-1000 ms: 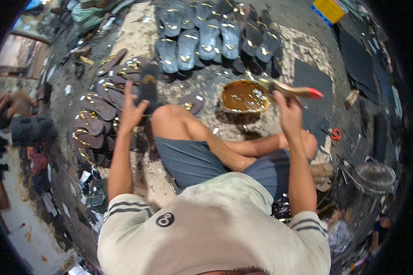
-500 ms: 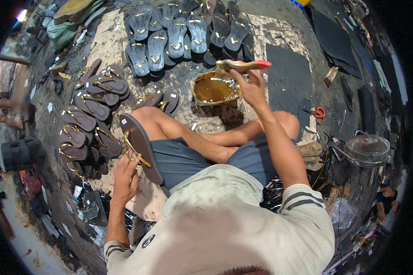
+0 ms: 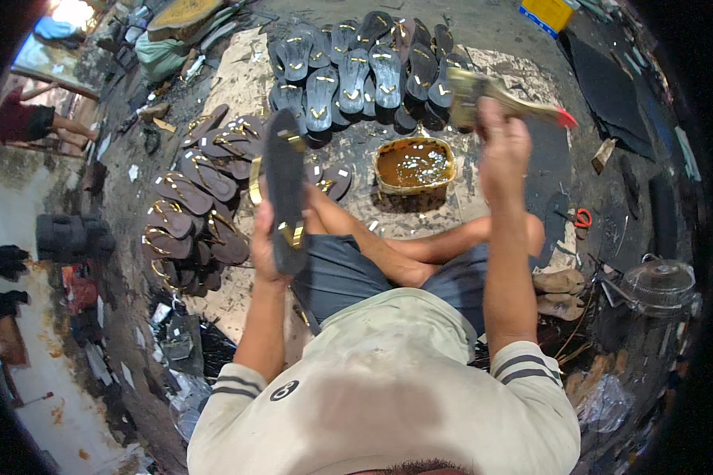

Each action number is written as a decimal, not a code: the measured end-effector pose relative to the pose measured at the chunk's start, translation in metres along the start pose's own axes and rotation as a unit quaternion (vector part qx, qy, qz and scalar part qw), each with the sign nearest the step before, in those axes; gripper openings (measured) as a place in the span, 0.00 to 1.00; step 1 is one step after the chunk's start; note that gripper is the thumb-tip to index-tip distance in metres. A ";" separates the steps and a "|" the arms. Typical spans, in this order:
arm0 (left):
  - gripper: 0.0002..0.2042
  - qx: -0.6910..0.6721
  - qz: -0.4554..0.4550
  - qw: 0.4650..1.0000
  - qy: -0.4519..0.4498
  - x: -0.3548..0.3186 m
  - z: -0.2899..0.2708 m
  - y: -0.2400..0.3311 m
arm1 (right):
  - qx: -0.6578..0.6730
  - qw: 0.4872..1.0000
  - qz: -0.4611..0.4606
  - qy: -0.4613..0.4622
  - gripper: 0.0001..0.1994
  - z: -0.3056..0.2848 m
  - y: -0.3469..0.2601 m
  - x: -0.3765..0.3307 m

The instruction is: The person sits on the floor and uses a brush to apply a brown liquid to the straps of black sandals. They repeatedly dip the brush into a container and paint each sandal one at a time, placing finished sandals in a pile.

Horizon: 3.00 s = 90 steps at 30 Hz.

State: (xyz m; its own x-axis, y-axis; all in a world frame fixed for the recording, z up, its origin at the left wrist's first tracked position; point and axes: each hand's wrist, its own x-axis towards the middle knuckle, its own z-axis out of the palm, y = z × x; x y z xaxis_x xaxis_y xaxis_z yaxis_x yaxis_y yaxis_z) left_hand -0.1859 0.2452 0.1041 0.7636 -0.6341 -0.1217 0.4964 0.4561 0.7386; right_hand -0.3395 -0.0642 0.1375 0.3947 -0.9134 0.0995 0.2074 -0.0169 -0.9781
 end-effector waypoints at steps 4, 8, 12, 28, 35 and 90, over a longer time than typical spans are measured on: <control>0.27 -0.112 -0.086 0.981 -0.129 0.005 0.047 -0.051 | 0.028 0.992 -0.049 -0.114 0.17 0.094 0.035 -0.047; 0.24 -0.194 -0.048 0.975 -0.102 0.006 0.053 -0.049 | 0.039 0.957 -0.149 -0.247 0.14 0.083 0.031 -0.122; 0.26 -0.134 -0.126 0.972 -0.149 -0.004 0.023 -0.061 | -0.043 0.969 -0.153 -0.188 0.13 0.073 0.013 -0.077; 0.29 -0.295 -0.118 0.933 -0.166 -0.003 0.036 -0.061 | -0.227 0.893 -0.338 -0.193 0.13 0.061 0.006 -0.016; 0.32 -0.309 -0.125 0.941 -0.063 0.033 0.048 -0.044 | -0.115 0.899 -0.312 -0.286 0.15 0.061 0.024 -0.121; 0.24 0.560 0.081 0.805 0.179 0.059 -0.259 0.006 | -0.531 0.793 -0.122 -0.272 0.17 -0.008 0.189 0.008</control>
State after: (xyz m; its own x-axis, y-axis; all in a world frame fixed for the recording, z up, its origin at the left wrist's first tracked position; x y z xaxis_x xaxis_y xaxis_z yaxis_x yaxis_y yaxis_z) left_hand -0.0306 0.3725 -0.0706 0.9507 -0.3102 0.0018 -0.1520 -0.4605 0.8745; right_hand -0.3039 -0.0777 -0.0484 0.8461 -0.5253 0.0907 -0.4207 -0.7625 -0.4915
